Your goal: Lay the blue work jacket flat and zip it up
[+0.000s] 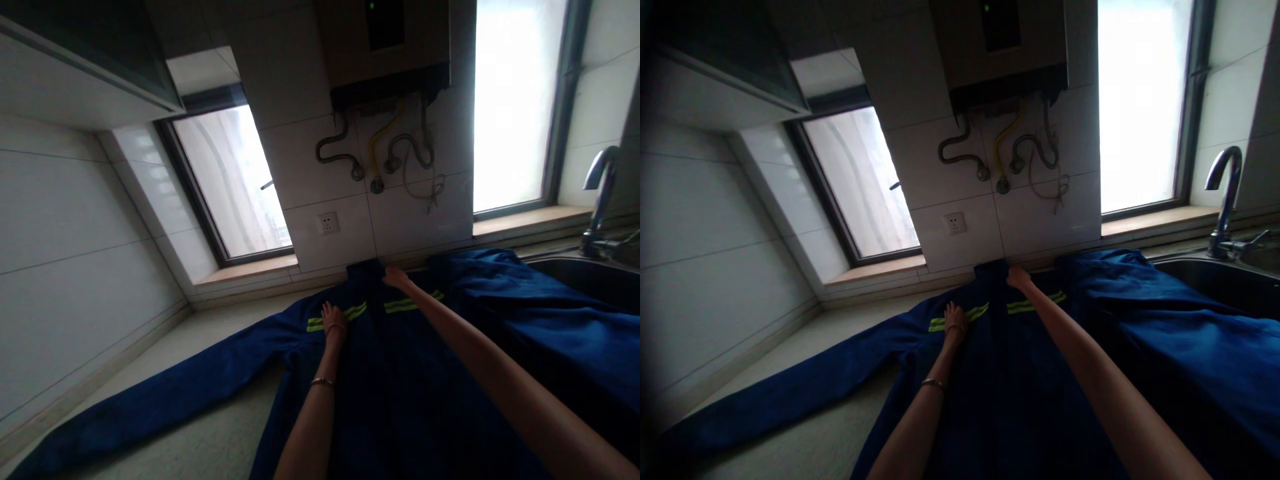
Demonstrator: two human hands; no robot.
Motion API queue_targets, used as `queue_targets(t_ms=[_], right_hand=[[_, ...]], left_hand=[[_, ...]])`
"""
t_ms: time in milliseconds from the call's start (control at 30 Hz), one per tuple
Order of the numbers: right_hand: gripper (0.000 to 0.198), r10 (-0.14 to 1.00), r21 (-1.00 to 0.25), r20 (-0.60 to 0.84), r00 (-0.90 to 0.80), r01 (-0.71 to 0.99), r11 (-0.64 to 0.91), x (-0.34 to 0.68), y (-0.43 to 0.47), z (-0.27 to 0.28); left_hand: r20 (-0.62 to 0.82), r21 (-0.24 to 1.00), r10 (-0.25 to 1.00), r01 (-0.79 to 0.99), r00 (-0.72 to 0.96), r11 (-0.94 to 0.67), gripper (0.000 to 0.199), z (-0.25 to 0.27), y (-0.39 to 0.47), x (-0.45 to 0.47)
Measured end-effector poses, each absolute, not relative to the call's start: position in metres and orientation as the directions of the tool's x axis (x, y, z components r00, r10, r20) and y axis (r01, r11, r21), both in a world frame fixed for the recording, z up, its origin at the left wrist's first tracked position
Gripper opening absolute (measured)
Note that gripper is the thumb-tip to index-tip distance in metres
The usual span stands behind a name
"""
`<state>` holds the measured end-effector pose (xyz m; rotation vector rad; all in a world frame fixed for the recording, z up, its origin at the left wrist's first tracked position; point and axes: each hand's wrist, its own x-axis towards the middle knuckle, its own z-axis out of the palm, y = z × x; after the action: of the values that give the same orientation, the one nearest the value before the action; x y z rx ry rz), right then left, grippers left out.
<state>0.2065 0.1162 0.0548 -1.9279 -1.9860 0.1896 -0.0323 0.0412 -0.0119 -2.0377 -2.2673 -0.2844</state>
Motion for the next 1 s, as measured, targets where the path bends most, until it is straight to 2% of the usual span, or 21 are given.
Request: queue_targets(t_ms=[100,200,400,500,600,833,1000], right_hand=[[0.032,0.966,-0.415,0.252,-0.049,0.897,0.154,0.177,0.139,0.071],[0.035,0.946,-0.473,0.319,-0.052,0.856,0.207,0.143,0.158,0.08],[0.042,0.972,-0.547,0.233,0.037,0.831,0.099,0.106,0.169,0.061],[0.049,0.973,-0.54,0.206,0.099,0.842,0.028,0.099,0.169,0.05],[0.042,0.967,-0.526,0.218,0.129,0.851,0.005,0.092,0.174,0.053],[0.043,0.935,-0.508,0.348,0.063,0.851,0.132,0.094,0.192,0.082],[0.044,0.901,-0.457,0.424,0.094,0.881,0.123,0.098,0.183,0.074]], left_hand=[[0.156,0.122,0.988,0.992,0.018,-0.038,0.04,-0.006,0.043,-0.036],[0.132,0.143,0.989,0.986,0.07,-0.089,0.04,0.0,0.042,-0.036],[0.083,0.161,0.994,0.983,0.07,-0.082,0.034,0.004,0.034,-0.029],[0.074,0.168,0.995,0.983,0.059,-0.071,0.033,0.005,0.031,-0.028],[0.07,0.171,0.997,0.984,0.043,-0.054,0.035,0.004,0.031,-0.029],[0.066,0.174,0.995,0.981,0.074,-0.084,0.035,0.0,0.036,-0.029],[0.173,0.166,0.971,0.966,0.167,-0.196,0.038,-0.007,0.036,-0.03]])
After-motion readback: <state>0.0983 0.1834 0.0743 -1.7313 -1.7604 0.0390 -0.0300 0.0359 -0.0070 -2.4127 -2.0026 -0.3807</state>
